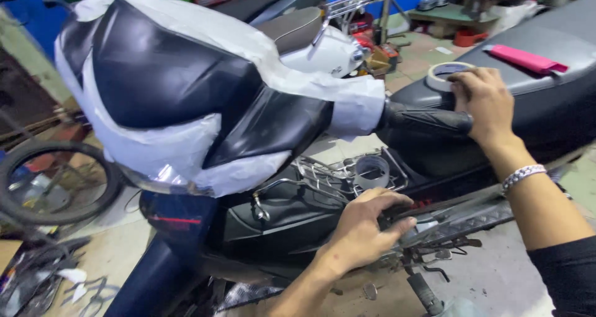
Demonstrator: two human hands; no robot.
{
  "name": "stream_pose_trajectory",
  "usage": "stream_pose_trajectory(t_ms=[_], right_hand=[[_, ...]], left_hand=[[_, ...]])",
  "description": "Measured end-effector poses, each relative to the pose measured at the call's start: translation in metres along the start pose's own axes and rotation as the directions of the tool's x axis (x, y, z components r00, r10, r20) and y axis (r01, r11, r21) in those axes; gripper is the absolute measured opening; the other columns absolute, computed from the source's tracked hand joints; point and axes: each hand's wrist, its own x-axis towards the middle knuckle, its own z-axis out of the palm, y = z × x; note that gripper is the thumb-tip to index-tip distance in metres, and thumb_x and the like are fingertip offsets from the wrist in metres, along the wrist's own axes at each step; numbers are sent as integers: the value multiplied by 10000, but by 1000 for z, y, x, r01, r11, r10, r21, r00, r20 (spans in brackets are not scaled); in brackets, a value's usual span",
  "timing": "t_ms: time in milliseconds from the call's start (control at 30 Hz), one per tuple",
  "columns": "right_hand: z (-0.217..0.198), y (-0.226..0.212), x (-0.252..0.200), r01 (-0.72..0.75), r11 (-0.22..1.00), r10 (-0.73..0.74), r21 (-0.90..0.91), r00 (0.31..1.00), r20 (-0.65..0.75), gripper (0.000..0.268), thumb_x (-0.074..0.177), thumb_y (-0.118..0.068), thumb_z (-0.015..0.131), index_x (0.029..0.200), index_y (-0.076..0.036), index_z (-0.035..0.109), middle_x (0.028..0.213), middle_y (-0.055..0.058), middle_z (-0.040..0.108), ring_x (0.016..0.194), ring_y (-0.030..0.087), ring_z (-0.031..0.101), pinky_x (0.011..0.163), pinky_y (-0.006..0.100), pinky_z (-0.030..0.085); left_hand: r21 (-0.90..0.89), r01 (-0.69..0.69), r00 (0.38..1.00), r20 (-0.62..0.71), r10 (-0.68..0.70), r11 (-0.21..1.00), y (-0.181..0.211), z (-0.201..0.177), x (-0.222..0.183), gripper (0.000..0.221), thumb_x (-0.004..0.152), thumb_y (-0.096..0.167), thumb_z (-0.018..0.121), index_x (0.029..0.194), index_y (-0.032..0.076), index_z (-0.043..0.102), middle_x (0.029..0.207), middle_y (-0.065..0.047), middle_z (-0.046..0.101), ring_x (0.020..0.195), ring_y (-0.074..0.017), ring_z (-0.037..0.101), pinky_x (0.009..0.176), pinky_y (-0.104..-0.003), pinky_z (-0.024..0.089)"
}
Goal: The person is applying masking paper and tape to the front fairing of a motorcycle to prepare it for service or painting.
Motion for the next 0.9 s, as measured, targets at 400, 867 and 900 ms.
stream_pose_trajectory(t_ms=[400,867,900], right_hand=[[-48,-182,-216,-210,667,448,715,880,-160,253,1118,123,489,1353,37,459,1172,231,548,962,353,613,902,431,562],[-4,-202,-143,28,886,-151,462,961,230,323,759,35,769,1035,28,601,1212,226,683,1087,416,576,1114,520,364],[-25,-220,-152,48,884,-169,465,960,222,323,759,35,769,1035,28,601,1212,226,683,1087,416,576,1114,520,364]], left_hand=[[-369,417,909,157,-387,830,-71,69,-155,231,871,114,740,1093,56,716,1014,-32,694,849,-150,650,750,-258,526],[-141,267,880,-368,-301,953,-57,18,-182,355,829,76,750,1178,62,683,1044,-70,704,857,-188,649,796,-292,554],[-143,258,874,-386,-294,955,-55,8,-174,355,829,76,750,1178,62,683,1044,-70,704,857,-188,649,796,-292,554]])
